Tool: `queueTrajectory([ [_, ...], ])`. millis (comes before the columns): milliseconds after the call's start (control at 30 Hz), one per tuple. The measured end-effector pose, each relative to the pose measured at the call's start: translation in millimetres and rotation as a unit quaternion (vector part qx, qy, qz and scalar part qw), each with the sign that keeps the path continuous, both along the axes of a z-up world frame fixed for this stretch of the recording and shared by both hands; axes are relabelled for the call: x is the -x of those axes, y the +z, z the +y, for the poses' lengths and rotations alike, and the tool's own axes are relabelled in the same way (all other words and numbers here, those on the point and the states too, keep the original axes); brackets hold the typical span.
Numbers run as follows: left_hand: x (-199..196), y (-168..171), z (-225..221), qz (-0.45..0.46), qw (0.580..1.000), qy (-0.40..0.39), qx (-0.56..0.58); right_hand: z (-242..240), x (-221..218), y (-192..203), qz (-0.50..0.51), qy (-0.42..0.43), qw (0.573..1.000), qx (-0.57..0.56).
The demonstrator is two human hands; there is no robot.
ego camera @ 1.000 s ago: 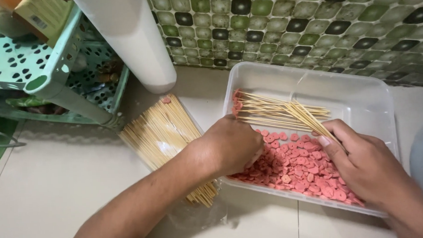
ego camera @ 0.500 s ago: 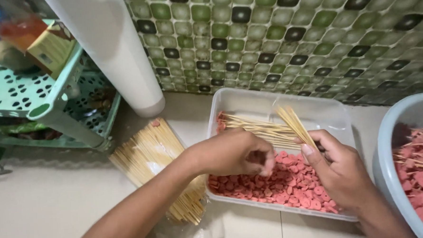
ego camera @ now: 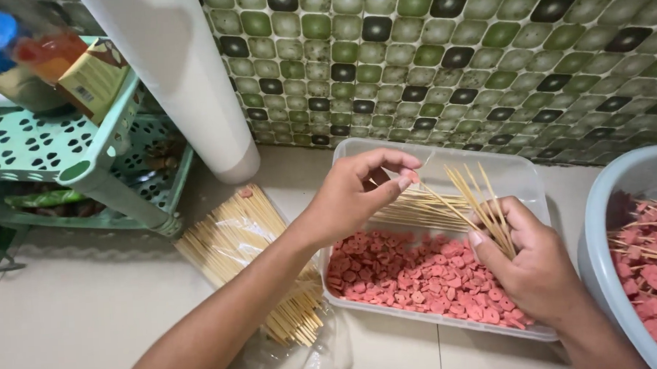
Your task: Organizing wooden skewers in a plastic container with diced food pieces for food preparation.
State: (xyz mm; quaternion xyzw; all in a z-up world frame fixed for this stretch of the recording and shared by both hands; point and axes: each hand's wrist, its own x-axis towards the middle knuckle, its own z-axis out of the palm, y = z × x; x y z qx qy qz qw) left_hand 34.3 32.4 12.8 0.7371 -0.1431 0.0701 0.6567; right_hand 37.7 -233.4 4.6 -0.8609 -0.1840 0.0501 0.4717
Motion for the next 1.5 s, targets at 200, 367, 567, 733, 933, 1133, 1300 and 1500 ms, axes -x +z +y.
queueTrajectory([
  [200, 0.5, 2.6, 0.3, 0.01, 1.0, 0.0, -0.017, 4.7, -0.1, 6.2, 0.063, -0.037, 0.997, -0.003],
  [367, 1.0, 1.3, 0.8, -0.007, 1.0, -0.005, -0.007, -1.4, -5.5, -4.9, 0.046, 0.006, 0.998, -0.05],
  [567, 0.5, -0.6, 1.2, -0.007, 1.0, -0.007, 0.013, 3.2, -3.1, 1.6, 0.031, -0.03, 0.999, 0.018],
  [733, -4.6, -4.5, 1.6, -0.002, 0.999, -0.021, 0.027, 1.8, -5.3, -1.5, 0.042, -0.014, 0.999, -0.01],
  [933, -0.9, 2.0, 0.9, -0.015, 1.0, 0.001, -0.012, 3.9, -5.2, 0.4, 0.035, -0.017, 0.999, 0.023],
  [1133, 0.4, 3.0, 0.9, 0.005, 1.0, 0.016, -0.021, 6.7, -4.9, 1.5, 0.022, -0.024, 0.997, 0.069],
  [1300, 0.2, 2.9, 1.0, -0.001, 1.0, 0.014, -0.017, 8.1, -4.1, 4.0, 0.017, -0.025, 0.996, 0.08],
  [1500, -0.3, 2.7, 0.7, -0.006, 1.0, 0.02, -0.023, 8.0, -4.0, 3.9, -0.002, -0.016, 0.996, 0.085],
])
